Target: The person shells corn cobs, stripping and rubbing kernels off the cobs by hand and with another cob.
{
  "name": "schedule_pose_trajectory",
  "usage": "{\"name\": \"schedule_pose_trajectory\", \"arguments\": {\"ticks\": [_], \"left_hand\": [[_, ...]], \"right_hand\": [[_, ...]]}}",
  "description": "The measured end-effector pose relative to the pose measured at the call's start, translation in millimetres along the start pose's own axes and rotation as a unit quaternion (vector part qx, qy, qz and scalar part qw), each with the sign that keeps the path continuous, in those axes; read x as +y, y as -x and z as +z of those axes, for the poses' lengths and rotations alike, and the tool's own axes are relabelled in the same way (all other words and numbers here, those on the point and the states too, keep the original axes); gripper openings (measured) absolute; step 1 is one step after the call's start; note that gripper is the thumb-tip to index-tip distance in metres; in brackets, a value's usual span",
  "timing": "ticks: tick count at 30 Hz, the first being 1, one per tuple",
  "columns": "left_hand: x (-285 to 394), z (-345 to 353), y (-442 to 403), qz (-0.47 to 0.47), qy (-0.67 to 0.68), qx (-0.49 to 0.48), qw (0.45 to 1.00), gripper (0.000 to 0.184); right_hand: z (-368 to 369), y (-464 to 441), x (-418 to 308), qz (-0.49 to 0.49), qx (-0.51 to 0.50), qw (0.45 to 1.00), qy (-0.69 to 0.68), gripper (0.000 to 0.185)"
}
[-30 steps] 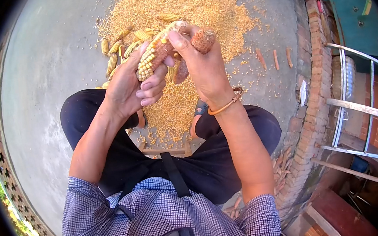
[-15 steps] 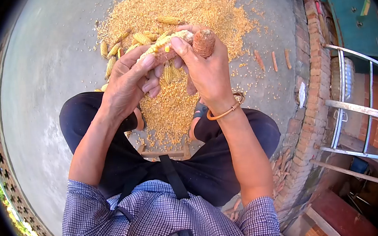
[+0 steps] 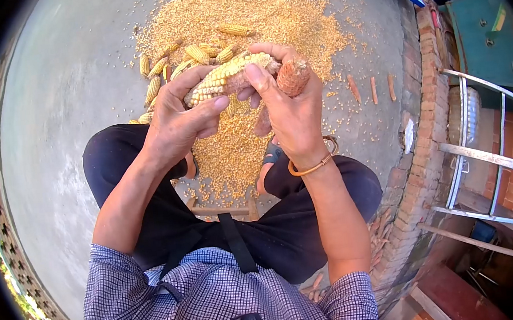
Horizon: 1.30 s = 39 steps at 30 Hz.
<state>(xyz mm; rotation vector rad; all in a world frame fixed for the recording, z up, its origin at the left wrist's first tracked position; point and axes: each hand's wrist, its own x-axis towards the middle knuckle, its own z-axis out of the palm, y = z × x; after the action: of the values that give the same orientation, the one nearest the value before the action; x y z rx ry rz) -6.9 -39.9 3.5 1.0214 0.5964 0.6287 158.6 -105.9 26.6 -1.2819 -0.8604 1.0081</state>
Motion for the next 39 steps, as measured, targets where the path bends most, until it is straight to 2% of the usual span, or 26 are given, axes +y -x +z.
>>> {"name": "schedule_pose_trajectory", "arguments": {"ticks": [3, 6, 9, 12, 15, 22, 25, 28, 31, 34, 36, 39], "left_hand": [[4.9, 2.2, 1.2, 0.018, -0.091, 0.023, 0.995, 0.045], [2.6, 3.5, 0.2, 0.08, -0.136, 0.036, 0.987, 0.046], [1.5, -0.3, -3.4, 0.167, -0.238, 0.036, 0.956, 0.047], [3.2, -3.1, -4.5, 0.197, -0.295, 0.031, 0.935, 0.049], [15.6, -3.5, -1.7, 0.122, -0.237, -0.005, 0.964, 0.051], [25.3, -5.5, -0.1, 0.043, -0.272, -0.068, 0.959, 0.054], [19.9, -5.5, -0.9, 0.088, -0.298, -0.079, 0.947, 0.05], [19.5, -5.5, -2.0, 0.077, -0.321, -0.095, 0.939, 0.044], [16.1, -5.6, -0.4, 0.114, -0.368, -0.077, 0.92, 0.038], [11.2, -4.9, -0.3, 0.195, -0.465, -0.069, 0.861, 0.036], [9.6, -2.3, -2.3, 0.18, -0.417, -0.067, 0.888, 0.035], [9.6, -0.9, -2.3, 0.136, -0.366, -0.063, 0.919, 0.033]], "right_hand": [[-2.8, -0.6, -0.6, -0.011, -0.013, 1.0, 0.0, 0.033], [-6.1, -3.8, 0.6, -0.032, -0.021, 0.999, -0.01, 0.035], [-3.6, -4.1, 0.8, -0.049, -0.03, 0.997, -0.049, 0.033], [-4.6, -4.5, -0.3, -0.045, -0.037, 0.998, -0.04, 0.033], [-9.7, -4.1, -0.5, -0.053, -0.062, 0.996, -0.031, 0.031], [-13.4, -2.7, -7.3, -0.054, -0.102, 0.993, 0.016, 0.023], [-14.1, -2.3, -7.3, -0.043, -0.101, 0.994, 0.027, 0.019], [-13.2, -4.5, -5.0, -0.039, -0.094, 0.995, 0.008, 0.016], [-8.7, -4.0, 0.3, -0.038, -0.071, 0.997, -0.013, 0.014], [-5.4, -2.1, 4.4, -0.003, -0.043, 0.999, -0.023, 0.014], [-3.6, -0.7, 6.3, 0.041, -0.024, 0.999, -0.017, 0.016], [-1.9, -2.3, 6.8, 0.043, -0.015, 0.995, -0.088, 0.019]]}}
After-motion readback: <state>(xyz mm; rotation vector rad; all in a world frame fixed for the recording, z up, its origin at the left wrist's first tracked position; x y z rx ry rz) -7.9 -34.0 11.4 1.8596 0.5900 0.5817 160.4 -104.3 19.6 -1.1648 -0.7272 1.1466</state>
